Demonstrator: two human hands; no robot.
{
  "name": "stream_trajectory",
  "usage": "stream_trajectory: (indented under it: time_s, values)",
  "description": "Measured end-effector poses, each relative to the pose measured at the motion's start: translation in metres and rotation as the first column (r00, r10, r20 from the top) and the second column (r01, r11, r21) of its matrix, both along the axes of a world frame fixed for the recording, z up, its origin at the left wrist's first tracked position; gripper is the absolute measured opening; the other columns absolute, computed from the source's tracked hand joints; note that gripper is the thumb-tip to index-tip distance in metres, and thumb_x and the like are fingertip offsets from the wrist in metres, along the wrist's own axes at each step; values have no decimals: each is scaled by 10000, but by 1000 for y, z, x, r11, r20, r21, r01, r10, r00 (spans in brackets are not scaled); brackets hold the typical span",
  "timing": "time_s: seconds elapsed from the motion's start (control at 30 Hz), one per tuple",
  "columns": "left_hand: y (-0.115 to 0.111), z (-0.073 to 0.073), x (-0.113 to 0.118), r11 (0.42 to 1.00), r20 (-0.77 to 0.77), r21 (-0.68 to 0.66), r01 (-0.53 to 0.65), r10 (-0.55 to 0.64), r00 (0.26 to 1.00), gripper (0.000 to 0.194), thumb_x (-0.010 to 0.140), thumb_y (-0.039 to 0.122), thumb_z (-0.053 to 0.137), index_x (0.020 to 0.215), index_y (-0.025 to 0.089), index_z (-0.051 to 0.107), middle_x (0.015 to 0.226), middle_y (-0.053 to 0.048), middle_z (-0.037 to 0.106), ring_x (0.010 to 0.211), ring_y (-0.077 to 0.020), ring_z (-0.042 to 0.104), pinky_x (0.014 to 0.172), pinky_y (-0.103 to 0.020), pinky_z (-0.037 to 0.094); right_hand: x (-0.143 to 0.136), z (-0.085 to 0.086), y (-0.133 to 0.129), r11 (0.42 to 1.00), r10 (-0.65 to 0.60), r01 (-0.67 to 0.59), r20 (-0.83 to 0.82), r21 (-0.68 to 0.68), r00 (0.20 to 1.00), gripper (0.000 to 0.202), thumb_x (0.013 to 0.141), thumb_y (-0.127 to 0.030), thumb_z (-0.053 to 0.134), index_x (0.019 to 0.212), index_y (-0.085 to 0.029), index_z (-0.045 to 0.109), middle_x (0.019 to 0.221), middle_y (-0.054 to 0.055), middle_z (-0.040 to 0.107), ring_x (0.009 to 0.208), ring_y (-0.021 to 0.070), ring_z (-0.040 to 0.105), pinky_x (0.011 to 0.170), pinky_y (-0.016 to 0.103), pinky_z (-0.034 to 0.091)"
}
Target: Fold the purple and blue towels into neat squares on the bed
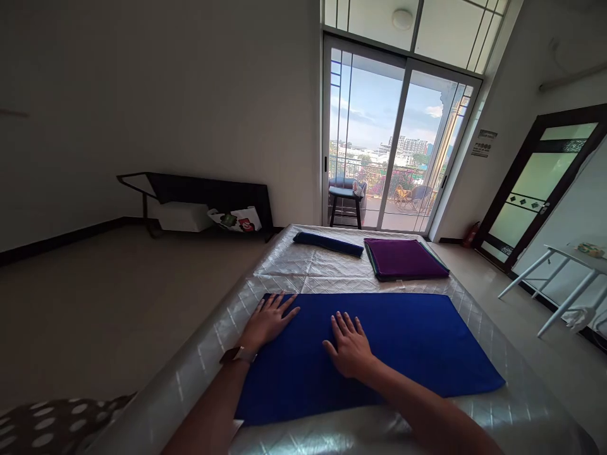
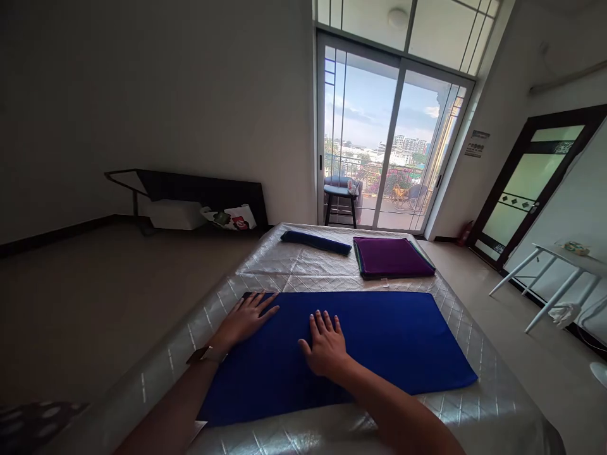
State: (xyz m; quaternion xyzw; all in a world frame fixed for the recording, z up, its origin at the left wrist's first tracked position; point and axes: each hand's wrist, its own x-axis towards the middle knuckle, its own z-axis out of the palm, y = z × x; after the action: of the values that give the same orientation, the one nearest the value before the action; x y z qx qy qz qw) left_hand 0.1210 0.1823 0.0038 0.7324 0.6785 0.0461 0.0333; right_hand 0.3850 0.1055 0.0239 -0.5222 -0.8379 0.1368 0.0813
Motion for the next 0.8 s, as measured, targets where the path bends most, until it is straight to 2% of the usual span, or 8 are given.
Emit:
stream_trajectory:
  time_s: [0.13,0.27,0.4,0.47,0.53,0.63,0.73,0.8]
  values:
    - [-3,7,2,999,-16,-32,12,-13,1000,681,971,615,295,1559,273,287,1641,-94,275,1518,-302,218,1219,-495,160,39,4,-4,994,-105,107,53,-30,993,715,1007,-591,185,1597,-186,199,1649,54,178,1537,225,111,1248,455,82]
    - [-3,9,3,999,4,-38,1,0,1000,674,969,625,286,1559,298,281,1641,-77,279,1518,-293,220,1219,-500,158,119,-4,-5,953,-299,303,168,-1,940,702,1006,-590,175,1600,-217,177,1658,26,176,1538,214,112,1247,444,83]
    - [-3,8,4,1000,21,-26,-6,6,1000,672,969,617,305,1554,288,299,1639,-88,278,1518,-303,220,1213,-508,175,218,-17,-11,846,-531,525,236,93,814,600,1016,-544,242,1563,-309,318,1658,13,232,1528,249,174,1228,484,165]
    - [-3,8,4,999,15,-31,-5,5,1000,663,973,605,305,1553,281,303,1640,-90,274,1520,-301,211,1217,-502,167,261,-19,-16,761,-648,625,235,172,724,494,1009,-520,378,1458,-346,490,1609,39,357,1473,275,311,1187,490,279]
    - [-3,8,4,999,4,-38,-10,10,1000,655,979,591,304,1554,278,297,1640,-91,272,1521,-296,209,1222,-494,154,292,-17,-21,701,-713,681,226,214,663,406,988,-461,515,1351,-289,575,1489,88,493,1317,274,499,1088,498,421]
    - [-3,8,4,999,-4,-28,-19,19,1000,646,979,578,321,1550,277,308,1637,-91,280,1517,-293,225,1223,-488,157,312,-11,-23,659,-752,716,220,230,622,386,973,-415,578,1312,-232,574,1398,99,547,1193,248,576,1016,498,486]
    - [-3,9,4,999,-4,-27,-18,18,1000,644,979,582,317,1550,284,309,1639,-85,277,1518,-290,221,1222,-483,165,296,-4,-17,643,-766,731,222,230,603,519,1033,-461,342,1499,-252,436,1597,110,361,1437,304,362,1181,545,270]
    - [-3,10,4,999,-9,-39,-17,16,1000,641,983,580,303,1554,289,292,1643,-84,267,1521,-288,213,1222,-482,164,262,4,-11,692,-722,688,236,219,651,603,1034,-448,204,1576,-198,292,1655,84,239,1517,290,200,1224,519,151]
